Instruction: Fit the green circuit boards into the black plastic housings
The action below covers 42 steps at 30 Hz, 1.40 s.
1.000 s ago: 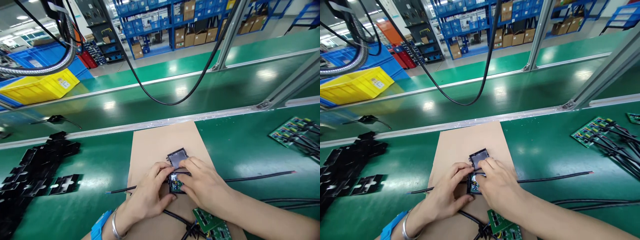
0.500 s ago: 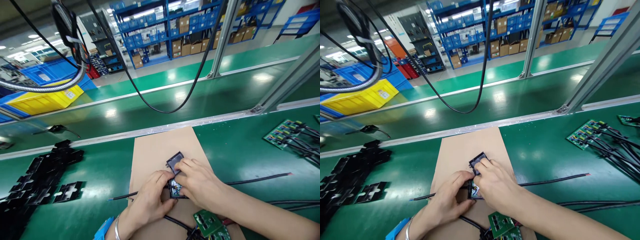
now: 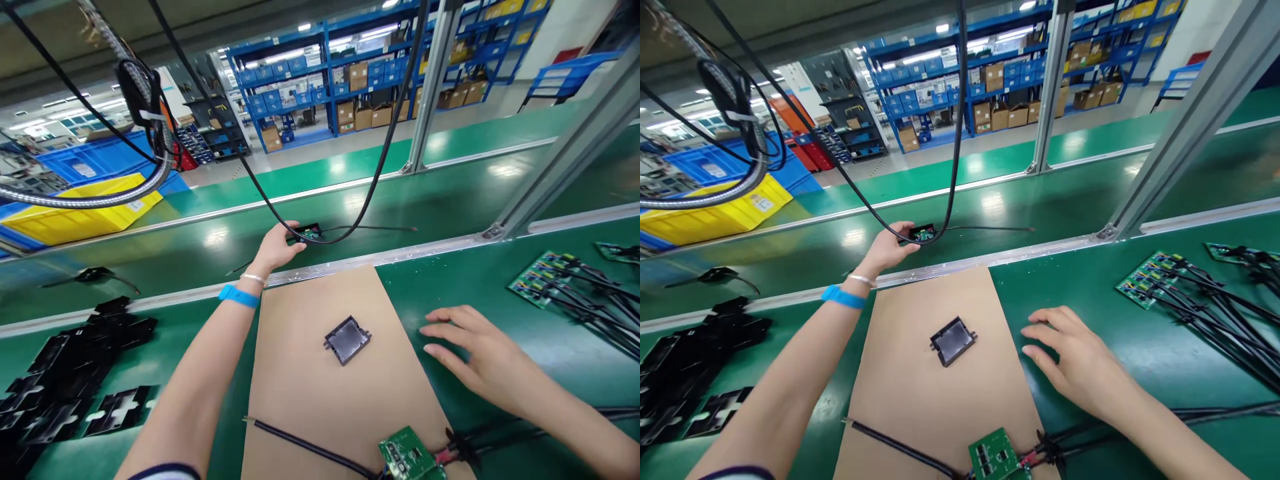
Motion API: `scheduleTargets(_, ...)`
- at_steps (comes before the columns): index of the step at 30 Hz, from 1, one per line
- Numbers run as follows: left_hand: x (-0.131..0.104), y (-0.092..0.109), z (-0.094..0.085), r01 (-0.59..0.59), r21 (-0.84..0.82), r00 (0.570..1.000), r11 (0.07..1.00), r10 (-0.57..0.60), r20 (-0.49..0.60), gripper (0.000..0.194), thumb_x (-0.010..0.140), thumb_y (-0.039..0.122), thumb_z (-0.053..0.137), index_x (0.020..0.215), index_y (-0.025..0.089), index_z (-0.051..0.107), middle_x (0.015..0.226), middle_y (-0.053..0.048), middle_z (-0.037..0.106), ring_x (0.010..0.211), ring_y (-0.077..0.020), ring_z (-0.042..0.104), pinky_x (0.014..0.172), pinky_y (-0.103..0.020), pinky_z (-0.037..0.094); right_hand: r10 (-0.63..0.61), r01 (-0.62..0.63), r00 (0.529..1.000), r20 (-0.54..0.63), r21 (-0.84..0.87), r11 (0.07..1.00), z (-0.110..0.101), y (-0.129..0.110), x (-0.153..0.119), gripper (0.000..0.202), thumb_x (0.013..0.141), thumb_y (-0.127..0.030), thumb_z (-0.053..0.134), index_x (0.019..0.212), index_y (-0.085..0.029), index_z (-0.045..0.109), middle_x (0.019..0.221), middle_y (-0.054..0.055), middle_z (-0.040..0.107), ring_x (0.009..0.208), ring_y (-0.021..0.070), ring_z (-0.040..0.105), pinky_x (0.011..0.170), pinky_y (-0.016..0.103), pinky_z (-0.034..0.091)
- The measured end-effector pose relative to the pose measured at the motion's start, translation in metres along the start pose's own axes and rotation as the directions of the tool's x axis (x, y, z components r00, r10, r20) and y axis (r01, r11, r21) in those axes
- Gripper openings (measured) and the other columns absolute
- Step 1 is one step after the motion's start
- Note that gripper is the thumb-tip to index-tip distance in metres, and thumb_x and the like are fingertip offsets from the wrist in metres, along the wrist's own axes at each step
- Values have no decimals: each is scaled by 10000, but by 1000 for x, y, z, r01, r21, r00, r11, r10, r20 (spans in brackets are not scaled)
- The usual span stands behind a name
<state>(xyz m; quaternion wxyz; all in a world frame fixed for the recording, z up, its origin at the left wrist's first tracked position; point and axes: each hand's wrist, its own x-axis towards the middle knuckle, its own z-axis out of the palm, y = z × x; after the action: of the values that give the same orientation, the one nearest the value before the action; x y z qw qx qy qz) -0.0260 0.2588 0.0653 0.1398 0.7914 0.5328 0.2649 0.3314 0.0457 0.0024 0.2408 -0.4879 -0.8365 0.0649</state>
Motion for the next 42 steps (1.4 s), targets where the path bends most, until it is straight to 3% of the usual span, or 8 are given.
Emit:
scheduleTargets(5, 1, -14, 22, -30, 59, 1000, 998, 30, -7, 565, 738, 124, 649, 1282, 89, 503, 1459, -172, 405, 1383, -345, 313, 1138, -527, 232, -89, 71, 986, 139, 133, 989, -8, -32, 6, 188, 931, -201, 498, 1052, -225, 639, 1119, 94, 571, 1051, 249, 515, 848, 413, 481)
scheduleTargets(11, -125, 43, 18, -105, -19, 990, 994, 107, 95, 265, 882, 293, 543, 1101, 172, 629, 1187, -100, 628, 1159, -261, 554, 1027, -450, 419, -197, 24, 846, 495, 335, 942, -23, -67, -1, 109, 800, -191, 686, 849, -232, 598, 941, 31, 584, 919, 223, 538, 772, 351, 491)
scheduleTargets(16, -204, 99, 50, -198, -111, 954, 974, 217, 208, 613, 789, 338, 666, 1346, 168, 474, 1217, -130, 591, 1106, -295, 524, 948, -485, 453, -224, 6, 808, 545, 373, 928, -17, -81, -8, 131, 867, -135, 583, 957, -228, 598, 924, 30, 596, 914, 215, 546, 792, 346, 476)
scheduleTargets(23, -220, 105, 42, -246, -298, 940, 922, 302, 157, 309, 829, 44, 450, 973, 207, 669, 1034, -65, 642, 1049, -229, 542, 930, -424, 452, -151, -103, 868, 473, 468, 878, -22, -87, 7, 176, 963, -170, 481, 1029, -259, 618, 898, -12, 607, 853, 148, 572, 751, 268, 457)
scheduleTargets(26, -224, 121, 25, 23, -467, 979, 884, 73, 188, 243, 922, 210, 490, 1135, 226, 606, 1081, -71, 631, 1009, -216, 575, 881, -402, 476, -161, -7, 937, 309, 478, 878, -15, -92, 11, 198, 946, -180, 512, 1096, -238, 629, 908, 23, 597, 845, 162, 577, 727, 273, 471)
scheduleTargets(30, -228, 141, 30, 555, -692, 802, 462, -76, 593, 359, 880, 468, 603, 1081, 176, 551, 828, -31, 619, 710, -144, 621, 648, -274, 515, -233, 192, 972, 23, 495, 847, -4, -97, 14, 244, 933, -158, 510, 1150, -196, 614, 931, 69, 610, 854, 184, 575, 735, 308, 489)
scheduleTargets(33, -229, 142, 42, 624, -721, 776, 303, -129, 618, 430, 796, 488, 708, 1003, 154, 533, 714, 16, 561, 554, -83, 565, 549, -203, 473, -177, 124, 983, 49, 534, 837, -4, -97, 17, 224, 884, -144, 573, 1100, -199, 595, 963, 56, 625, 886, 183, 576, 759, 312, 489)
scheduleTargets(42, -238, 132, 41, 374, -733, 913, 568, -89, 398, 557, 804, 483, 699, 1264, 229, 516, 1087, -87, 606, 775, -145, 571, 654, -250, 481, -167, 102, 981, 99, 468, 878, -4, -90, 22, 144, 907, -115, 449, 936, -188, 570, 874, 41, 590, 800, 168, 553, 710, 303, 445)
